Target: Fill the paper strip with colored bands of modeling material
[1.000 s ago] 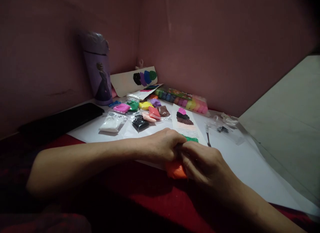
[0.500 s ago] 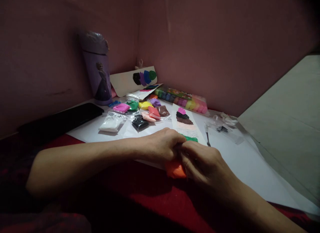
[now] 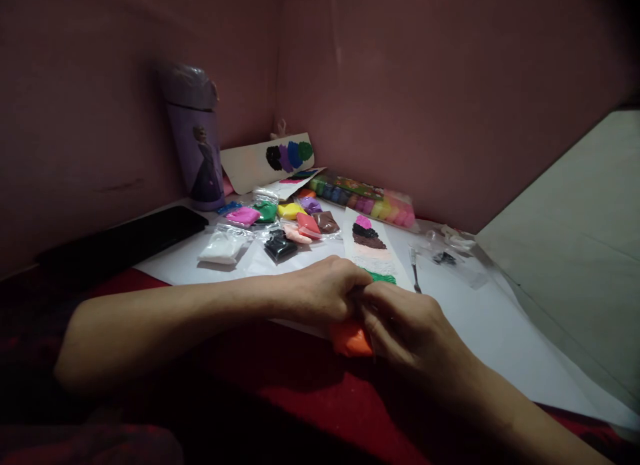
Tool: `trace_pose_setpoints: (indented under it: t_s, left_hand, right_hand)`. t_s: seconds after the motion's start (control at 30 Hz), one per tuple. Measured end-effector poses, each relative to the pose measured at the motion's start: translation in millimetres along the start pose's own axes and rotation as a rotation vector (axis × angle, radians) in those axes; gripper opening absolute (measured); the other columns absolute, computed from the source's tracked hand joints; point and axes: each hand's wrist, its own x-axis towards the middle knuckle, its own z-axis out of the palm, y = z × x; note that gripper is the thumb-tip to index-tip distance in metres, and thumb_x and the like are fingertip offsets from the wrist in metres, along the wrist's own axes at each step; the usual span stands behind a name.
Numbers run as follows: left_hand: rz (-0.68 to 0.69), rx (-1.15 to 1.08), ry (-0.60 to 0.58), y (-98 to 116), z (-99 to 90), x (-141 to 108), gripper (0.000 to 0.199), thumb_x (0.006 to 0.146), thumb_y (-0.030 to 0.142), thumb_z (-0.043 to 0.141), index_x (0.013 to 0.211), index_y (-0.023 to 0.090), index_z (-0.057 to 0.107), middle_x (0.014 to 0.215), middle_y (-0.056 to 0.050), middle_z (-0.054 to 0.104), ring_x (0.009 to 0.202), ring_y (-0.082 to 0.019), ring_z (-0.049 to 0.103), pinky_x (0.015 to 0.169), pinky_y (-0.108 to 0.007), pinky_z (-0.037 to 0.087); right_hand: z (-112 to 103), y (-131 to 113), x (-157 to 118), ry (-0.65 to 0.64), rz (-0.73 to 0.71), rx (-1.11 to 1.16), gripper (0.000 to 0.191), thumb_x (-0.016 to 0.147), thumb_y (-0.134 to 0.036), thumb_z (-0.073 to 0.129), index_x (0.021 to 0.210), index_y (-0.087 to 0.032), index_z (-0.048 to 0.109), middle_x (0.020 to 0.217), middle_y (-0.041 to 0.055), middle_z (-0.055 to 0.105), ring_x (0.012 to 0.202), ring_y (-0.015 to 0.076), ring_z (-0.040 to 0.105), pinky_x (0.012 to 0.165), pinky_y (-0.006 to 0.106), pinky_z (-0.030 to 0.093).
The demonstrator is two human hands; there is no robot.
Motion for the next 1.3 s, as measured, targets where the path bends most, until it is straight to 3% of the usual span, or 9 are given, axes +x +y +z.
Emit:
trace_pose_setpoints:
  t_s: [1.3]
  left_hand:
    - [-0.022, -0.018, -0.014, 1.4, -1.2, -0.2, 0.004, 0.066, 0.010, 0.052, 0.067, 0.013, 0.054, 0.063, 0.003, 0.054, 0.063, -0.009, 0.047, 0.048, -0.016, 0.030]
  right_hand:
    - [0.3, 0.8, -0.6, 0.001, -0.006, 0.002, 0.021, 0.084, -0.010, 0.038, 0.065, -0.019, 0.040, 0.064, 0.0001, 0.049, 0.055, 0.0109, 0.042, 0.051, 0.024, 0.030]
